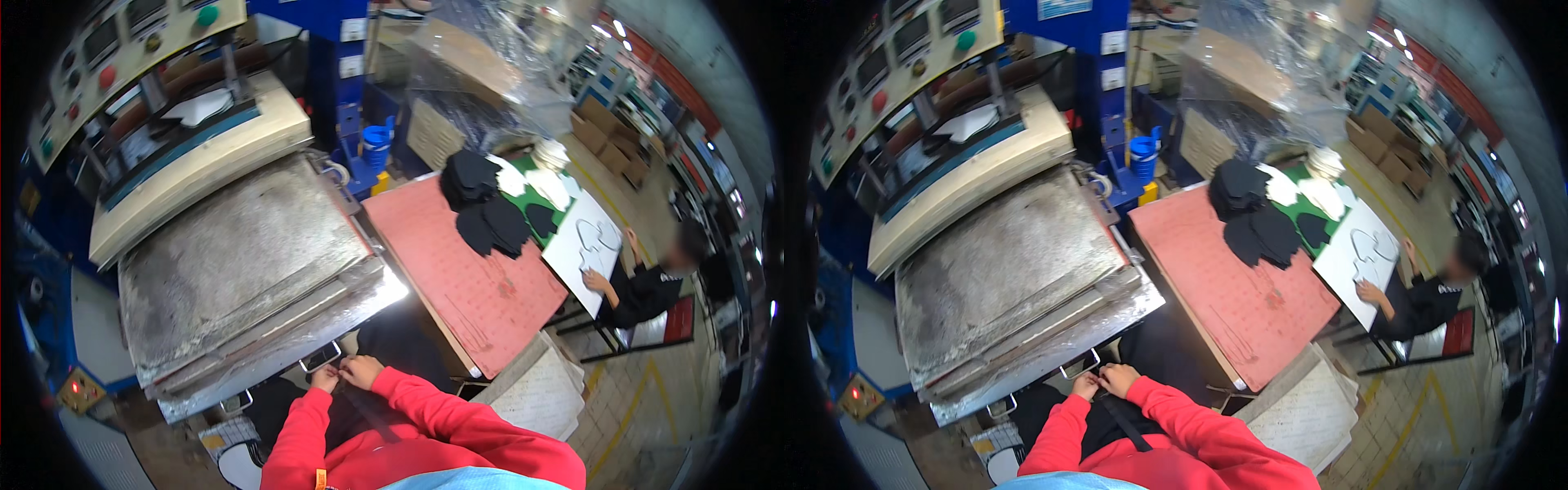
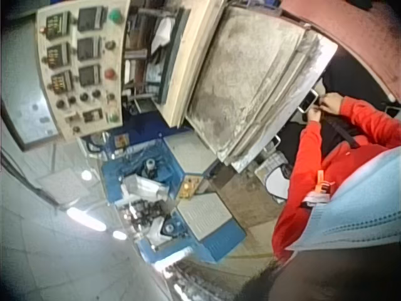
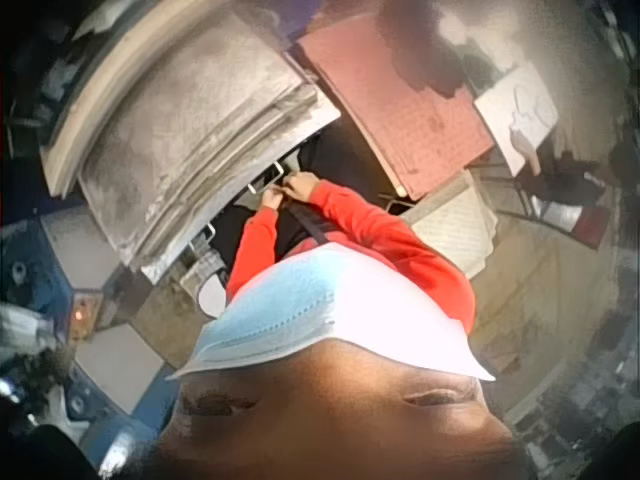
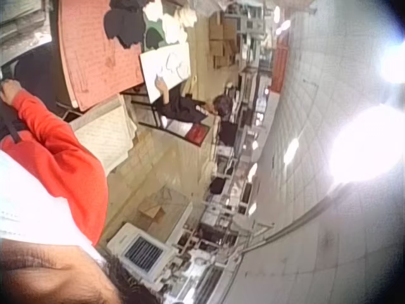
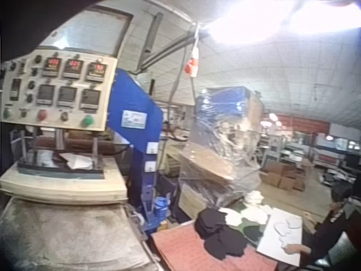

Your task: The operator places shoe components on a plate, loads it into a hydraulic press, activates the press, and then retrieves the pressed components.

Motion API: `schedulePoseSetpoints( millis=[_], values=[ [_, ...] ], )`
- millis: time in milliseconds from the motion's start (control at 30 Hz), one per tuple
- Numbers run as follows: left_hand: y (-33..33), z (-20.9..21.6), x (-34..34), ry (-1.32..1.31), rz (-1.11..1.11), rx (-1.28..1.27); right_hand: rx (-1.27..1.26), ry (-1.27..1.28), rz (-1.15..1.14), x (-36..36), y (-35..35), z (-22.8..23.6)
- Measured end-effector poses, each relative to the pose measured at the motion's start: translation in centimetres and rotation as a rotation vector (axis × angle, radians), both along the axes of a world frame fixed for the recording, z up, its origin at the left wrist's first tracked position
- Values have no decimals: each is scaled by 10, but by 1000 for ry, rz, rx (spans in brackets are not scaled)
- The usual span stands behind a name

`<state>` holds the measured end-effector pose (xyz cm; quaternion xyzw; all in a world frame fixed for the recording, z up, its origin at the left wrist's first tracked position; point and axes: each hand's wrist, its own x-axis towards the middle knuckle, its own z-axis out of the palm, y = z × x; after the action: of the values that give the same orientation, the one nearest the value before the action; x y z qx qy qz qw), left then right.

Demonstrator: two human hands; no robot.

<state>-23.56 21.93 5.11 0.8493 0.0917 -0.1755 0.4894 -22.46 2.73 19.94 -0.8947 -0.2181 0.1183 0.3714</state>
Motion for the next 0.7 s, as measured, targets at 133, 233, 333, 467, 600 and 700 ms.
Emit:
schedulePoseSetpoints(
  millis=[133, 233, 333, 467, 600, 700],
  values=[
    [-1, 2, -1, -39, -53, -13, -14, 9, 2, 1, 1, -1],
    [-2, 2, -1, 46, 74, 61, -27, -6, 8, 0, 1, -1],
    [1, -3, 0, 45, 8, 44, -19, -7, 0, 0, 1, -1],
    [7, -15, 1, -50, -32, -51, -87, 21, -23, -1, 1, -1],
    [9, -19, 1, -18, -40, -43, -69, 7, -17, -1, 1, -1],
    [9, -13, 1, -2, -34, -40, -53, 16, -37, -1, 1, 0]
  ],
)
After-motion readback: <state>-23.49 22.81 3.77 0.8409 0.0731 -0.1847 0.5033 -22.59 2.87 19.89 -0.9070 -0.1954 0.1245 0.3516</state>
